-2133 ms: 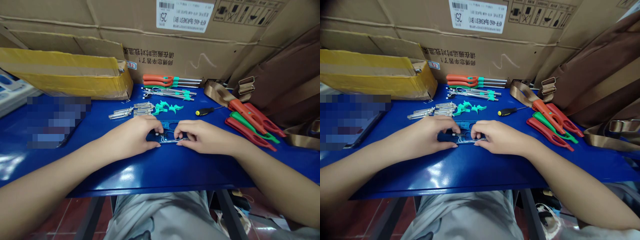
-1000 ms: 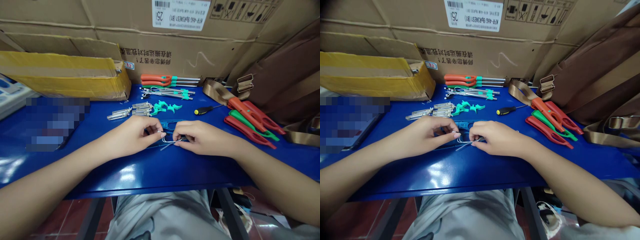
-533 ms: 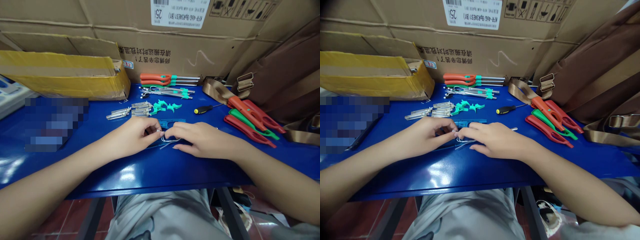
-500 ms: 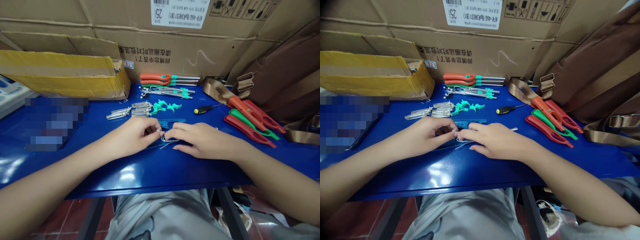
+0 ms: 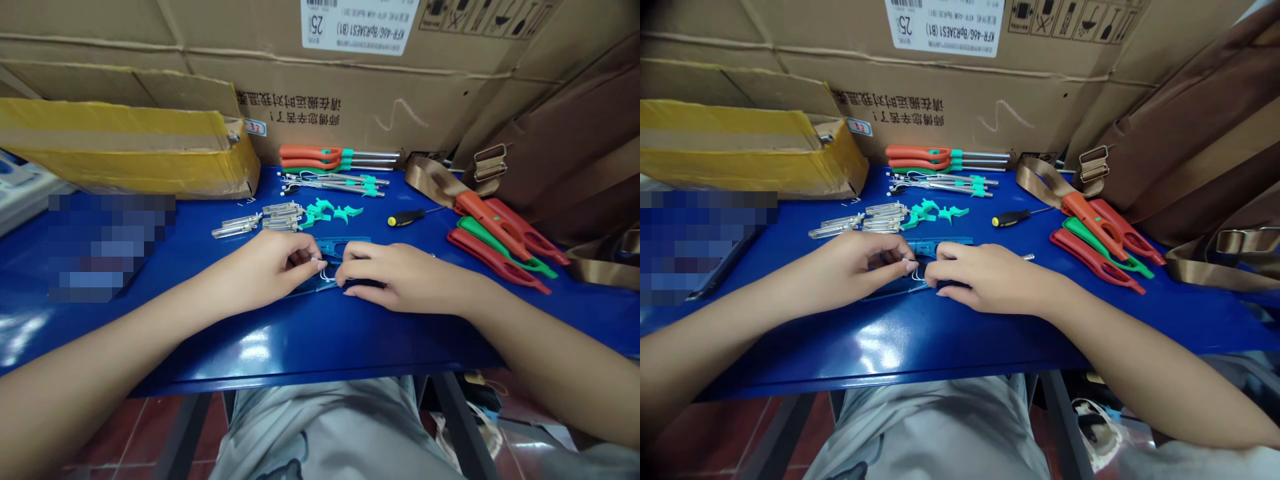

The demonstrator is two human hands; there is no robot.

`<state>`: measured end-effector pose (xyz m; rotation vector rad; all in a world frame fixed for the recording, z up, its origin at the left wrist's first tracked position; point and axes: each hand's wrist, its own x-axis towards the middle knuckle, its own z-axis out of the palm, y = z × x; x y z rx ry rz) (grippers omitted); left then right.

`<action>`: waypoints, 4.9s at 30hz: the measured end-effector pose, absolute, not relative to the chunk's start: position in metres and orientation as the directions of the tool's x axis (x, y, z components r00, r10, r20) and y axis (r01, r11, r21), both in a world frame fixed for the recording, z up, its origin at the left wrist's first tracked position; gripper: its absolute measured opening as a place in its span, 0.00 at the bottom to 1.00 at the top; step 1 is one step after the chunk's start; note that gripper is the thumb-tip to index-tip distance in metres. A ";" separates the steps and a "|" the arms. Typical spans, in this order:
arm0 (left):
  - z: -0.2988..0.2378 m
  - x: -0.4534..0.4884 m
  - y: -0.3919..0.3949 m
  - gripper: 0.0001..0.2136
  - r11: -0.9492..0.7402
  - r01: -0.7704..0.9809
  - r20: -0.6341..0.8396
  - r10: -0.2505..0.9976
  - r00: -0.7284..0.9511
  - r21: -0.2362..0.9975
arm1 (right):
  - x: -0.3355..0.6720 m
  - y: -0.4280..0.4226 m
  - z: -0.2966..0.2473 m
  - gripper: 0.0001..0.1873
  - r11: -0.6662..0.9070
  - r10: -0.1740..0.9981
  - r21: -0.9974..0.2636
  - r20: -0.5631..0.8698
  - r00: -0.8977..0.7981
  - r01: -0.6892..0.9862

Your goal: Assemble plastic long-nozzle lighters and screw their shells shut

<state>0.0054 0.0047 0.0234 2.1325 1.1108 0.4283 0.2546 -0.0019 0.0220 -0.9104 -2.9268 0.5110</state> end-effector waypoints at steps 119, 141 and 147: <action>0.019 0.006 0.000 0.14 -0.547 0.655 -0.017 0.760 0.649 0.521 | 0.270 0.023 0.032 0.21 0.089 0.701 -0.661 -0.490 -0.519 0.745; 0.021 0.003 0.001 0.13 -0.568 0.660 0.003 0.759 0.651 0.492 | 0.265 0.015 0.031 0.08 0.357 0.727 -0.714 -0.193 -0.659 0.603; 0.020 0.003 -0.001 0.11 -0.593 0.644 0.023 0.744 0.668 0.483 | 0.251 -0.002 0.025 0.10 0.567 0.678 -0.618 -0.024 -0.735 0.544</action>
